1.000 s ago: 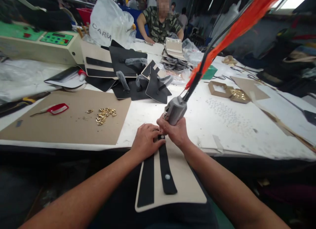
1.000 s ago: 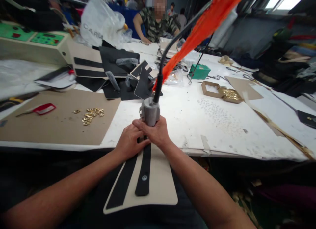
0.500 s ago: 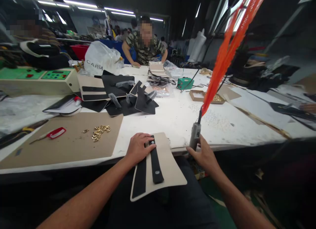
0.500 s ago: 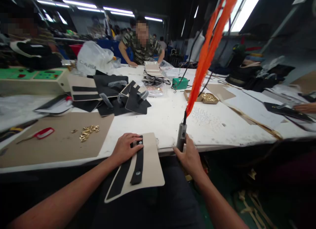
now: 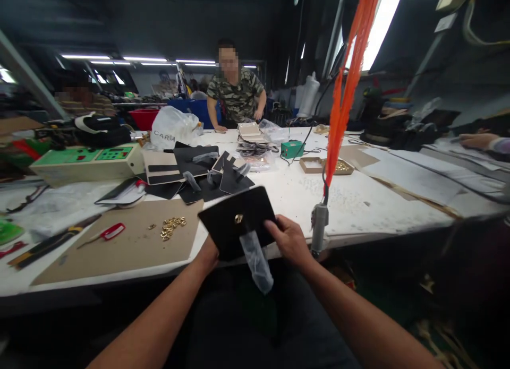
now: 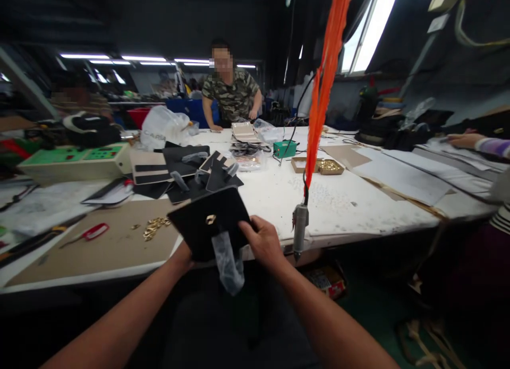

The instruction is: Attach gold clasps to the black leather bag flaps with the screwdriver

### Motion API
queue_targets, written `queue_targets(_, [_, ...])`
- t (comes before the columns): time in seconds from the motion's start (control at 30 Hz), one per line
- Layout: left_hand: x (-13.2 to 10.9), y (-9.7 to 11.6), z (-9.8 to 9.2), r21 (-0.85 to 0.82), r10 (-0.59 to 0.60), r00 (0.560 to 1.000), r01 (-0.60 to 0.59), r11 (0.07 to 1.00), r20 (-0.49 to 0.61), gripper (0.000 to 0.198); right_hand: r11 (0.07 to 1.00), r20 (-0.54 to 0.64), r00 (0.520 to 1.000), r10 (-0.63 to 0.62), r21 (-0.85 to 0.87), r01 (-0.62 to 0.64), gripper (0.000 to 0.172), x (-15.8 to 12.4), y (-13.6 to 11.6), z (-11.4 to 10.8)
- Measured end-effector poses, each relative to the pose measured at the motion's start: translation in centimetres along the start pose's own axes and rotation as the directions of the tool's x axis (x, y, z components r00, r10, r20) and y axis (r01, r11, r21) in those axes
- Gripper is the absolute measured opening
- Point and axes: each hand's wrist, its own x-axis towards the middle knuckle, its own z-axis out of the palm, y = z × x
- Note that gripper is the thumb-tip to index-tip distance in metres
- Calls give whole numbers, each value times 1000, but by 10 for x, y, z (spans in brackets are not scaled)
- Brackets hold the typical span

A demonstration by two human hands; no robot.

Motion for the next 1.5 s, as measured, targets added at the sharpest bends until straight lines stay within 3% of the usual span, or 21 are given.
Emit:
queue_targets(0.07, [-15, 14, -4, -163, -79, 997, 81, 983, 20, 82, 982, -63, 990, 124, 149, -114, 40, 17, -11, -3])
queue_targets(0.13, [-31, 28, -3, -402, -182, 979, 205, 892, 96, 88, 937, -70, 974, 217, 296, -188, 45, 30, -12, -2])
queue_targets(0.23, [-49, 43, 10, -640, -248, 936, 353, 682, 251, 58, 888, -56, 949, 311, 372, -270, 49, 41, -1, 3])
queue_targets(0.33, [-56, 45, 26, -630, -290, 889, 455, 629, 353, 43, 894, -85, 933, 350, 327, -306, 49, 38, 13, 4])
queue_targets(0.4, [-55, 40, 34, -638, -330, 875, 485, 599, 355, 41, 910, -168, 917, 362, 278, -308, 51, 25, 19, 0])
queue_targets(0.5, [-52, 29, 42, -673, -354, 886, 460, 579, 301, 40, 977, -349, 915, 202, 11, -212, 45, -10, 22, -6])
queue_targets(0.53, [-51, 26, 44, -674, -362, 889, 452, 585, 281, 40, 981, -336, 935, 112, -114, -159, 38, -24, 23, -7])
queue_targets(0.6, [-52, 22, 51, -668, -386, 893, 434, 604, 231, 42, 950, -194, 980, -32, -311, -30, 26, -50, 25, -3])
queue_targets(0.7, [-55, 22, 64, -671, -402, 900, 402, 623, 166, 47, 904, -33, 995, -89, -421, 67, 17, -71, 32, 8])
queue_targets(0.8, [-57, 23, 75, -692, -387, 912, 364, 623, 132, 50, 857, -21, 994, -107, -509, 82, 12, -71, 40, 15])
queue_targets(0.93, [-57, 20, 78, -710, -426, 902, 346, 614, 71, 49, 766, 88, 967, -238, -596, 243, 4, -63, 44, 14])
queue_targets(1.1, [-53, 20, 76, -754, -508, 860, 360, 549, 41, 51, 734, 179, 924, -337, -565, 377, 12, -56, 51, 9])
queue_targets(1.33, [-52, 14, 71, -743, -481, 876, 339, 577, 27, 49, 811, 291, 898, -329, -400, 427, 17, -50, 55, 9])
queue_targets(1.43, [-52, 10, 65, -718, -493, 868, 382, 582, 61, 45, 792, 378, 846, -375, -343, 505, 19, -44, 55, 5])
queue_targets(1.5, [-52, 10, 60, -692, -507, 855, 434, 576, 114, 41, 746, 474, 777, -414, -312, 588, 21, -39, 56, 2])
